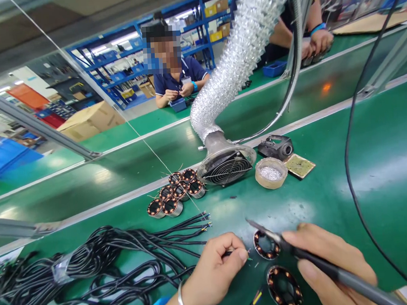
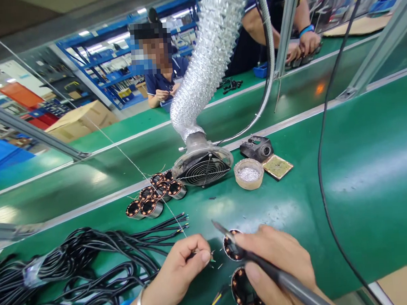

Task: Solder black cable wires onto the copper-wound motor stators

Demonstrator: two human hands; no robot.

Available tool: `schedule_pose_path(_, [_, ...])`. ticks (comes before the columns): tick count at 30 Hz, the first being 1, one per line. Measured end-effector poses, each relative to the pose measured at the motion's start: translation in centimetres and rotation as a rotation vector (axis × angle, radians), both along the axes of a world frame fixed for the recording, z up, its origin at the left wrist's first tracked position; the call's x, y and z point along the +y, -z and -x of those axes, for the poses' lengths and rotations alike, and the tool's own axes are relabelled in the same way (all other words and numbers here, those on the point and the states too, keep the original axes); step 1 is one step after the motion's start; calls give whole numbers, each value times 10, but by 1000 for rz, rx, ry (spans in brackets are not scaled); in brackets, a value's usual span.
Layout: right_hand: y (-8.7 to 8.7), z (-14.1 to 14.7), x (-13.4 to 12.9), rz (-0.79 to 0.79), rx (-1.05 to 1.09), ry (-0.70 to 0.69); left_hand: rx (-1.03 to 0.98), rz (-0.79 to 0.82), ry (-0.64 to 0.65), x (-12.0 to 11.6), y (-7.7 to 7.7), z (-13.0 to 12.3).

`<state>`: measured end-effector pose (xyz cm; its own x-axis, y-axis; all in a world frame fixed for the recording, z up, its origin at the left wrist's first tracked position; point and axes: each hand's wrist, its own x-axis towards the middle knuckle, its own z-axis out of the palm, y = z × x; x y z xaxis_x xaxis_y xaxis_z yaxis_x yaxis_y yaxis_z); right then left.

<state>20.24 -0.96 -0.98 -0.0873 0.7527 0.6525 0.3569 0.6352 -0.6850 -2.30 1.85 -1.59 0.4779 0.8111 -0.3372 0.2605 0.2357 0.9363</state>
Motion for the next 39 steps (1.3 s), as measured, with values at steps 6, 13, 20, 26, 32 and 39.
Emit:
schedule_pose_path(6, [10, 4, 25, 22, -194, -178, -113, -40, -31, -2, 9, 2])
schedule_pose_path(13, [-2, 22, 23, 43, -154, -260, -179, -76, -22, -2, 10, -6])
schedule_pose_path(20, [-3, 29, 18, 20, -250, -320, -97, -177, -52, -17, 7, -8])
schedule_pose_path(26, [-6, 29, 15, 114, -243, -310, 105, -285, -22, -22, -3, -9])
schedule_pose_path(32, [-3, 21, 17, 117, -295, -339, 17, -221, -36, -20, -5, -9])
schedule_pose_path(39, [4, 20, 25, -105, -204, -254, -232, 18, -128, -12, 5, -15])
